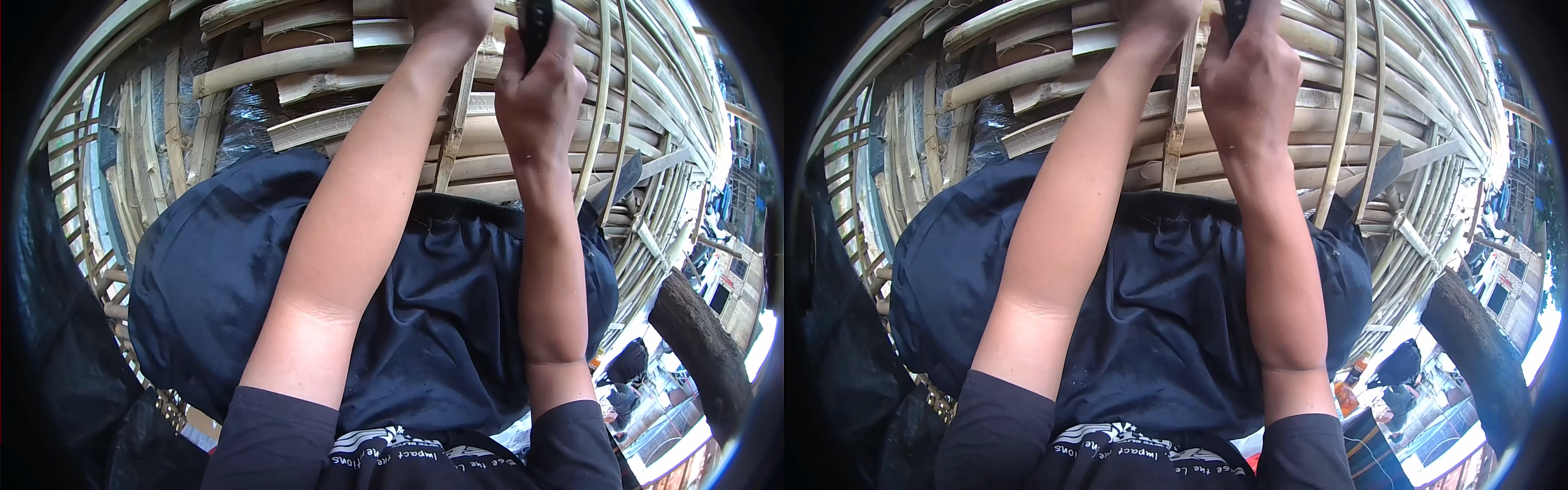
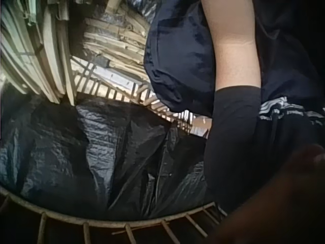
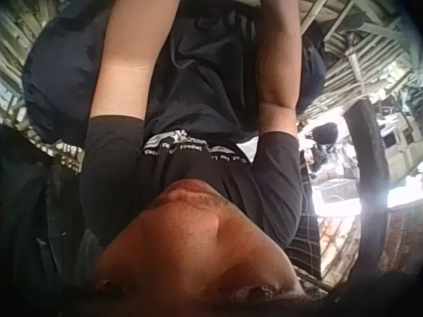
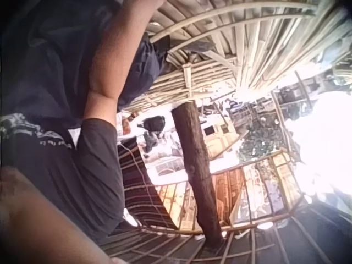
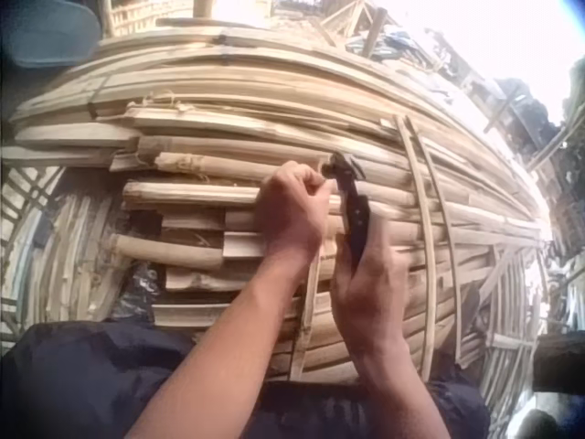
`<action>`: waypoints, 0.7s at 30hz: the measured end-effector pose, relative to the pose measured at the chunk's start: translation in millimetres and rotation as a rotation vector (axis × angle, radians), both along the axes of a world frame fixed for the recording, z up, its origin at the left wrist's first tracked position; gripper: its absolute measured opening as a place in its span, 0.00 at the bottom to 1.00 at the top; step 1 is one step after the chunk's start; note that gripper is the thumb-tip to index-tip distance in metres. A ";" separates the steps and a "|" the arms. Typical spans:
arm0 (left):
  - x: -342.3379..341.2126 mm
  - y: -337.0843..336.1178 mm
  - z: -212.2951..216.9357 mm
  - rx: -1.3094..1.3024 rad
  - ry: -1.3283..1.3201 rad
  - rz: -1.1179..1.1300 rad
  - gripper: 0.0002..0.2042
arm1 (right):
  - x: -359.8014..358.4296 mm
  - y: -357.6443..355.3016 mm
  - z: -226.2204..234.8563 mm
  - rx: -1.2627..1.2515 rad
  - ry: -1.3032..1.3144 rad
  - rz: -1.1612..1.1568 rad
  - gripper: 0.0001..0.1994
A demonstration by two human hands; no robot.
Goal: The person splits a bamboo strip into thinner pieces using a small hammer and their hands while sitting among a pile of bamboo materials.
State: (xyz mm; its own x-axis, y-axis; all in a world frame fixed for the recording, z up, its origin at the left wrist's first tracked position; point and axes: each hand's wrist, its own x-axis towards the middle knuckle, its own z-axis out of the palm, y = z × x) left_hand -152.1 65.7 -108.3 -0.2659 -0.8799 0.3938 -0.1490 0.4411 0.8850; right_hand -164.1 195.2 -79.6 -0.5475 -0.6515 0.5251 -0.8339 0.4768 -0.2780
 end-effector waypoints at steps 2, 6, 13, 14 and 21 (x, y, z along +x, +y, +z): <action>-1.4 1.5 0.7 0.124 -0.025 -0.030 0.10 | -9.0 3.9 -9.1 0.032 0.066 0.081 0.15; -1.8 1.4 -0.9 0.086 -0.037 -0.010 0.08 | 1.1 2.2 3.6 0.050 0.049 -0.002 0.14; 1.0 -1.8 -1.8 0.055 -0.086 -0.023 0.07 | 2.8 6.9 -9.0 -0.034 -0.006 0.061 0.17; 0.8 3.0 -3.6 0.093 -0.001 0.001 0.07 | 11.8 7.9 -8.3 -0.137 -0.001 0.047 0.17; -3.2 0.8 -2.2 0.032 -0.013 0.008 0.06 | 13.7 4.3 -1.6 -0.226 -0.012 -0.034 0.12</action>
State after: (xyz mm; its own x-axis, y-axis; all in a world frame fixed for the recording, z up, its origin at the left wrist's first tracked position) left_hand -155.2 66.5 -110.6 -0.2641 -0.8939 0.3621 -0.1640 0.4116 0.8965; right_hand -150.4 199.5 -81.1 -0.5742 -0.4991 0.6490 -0.8144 0.4289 -0.3908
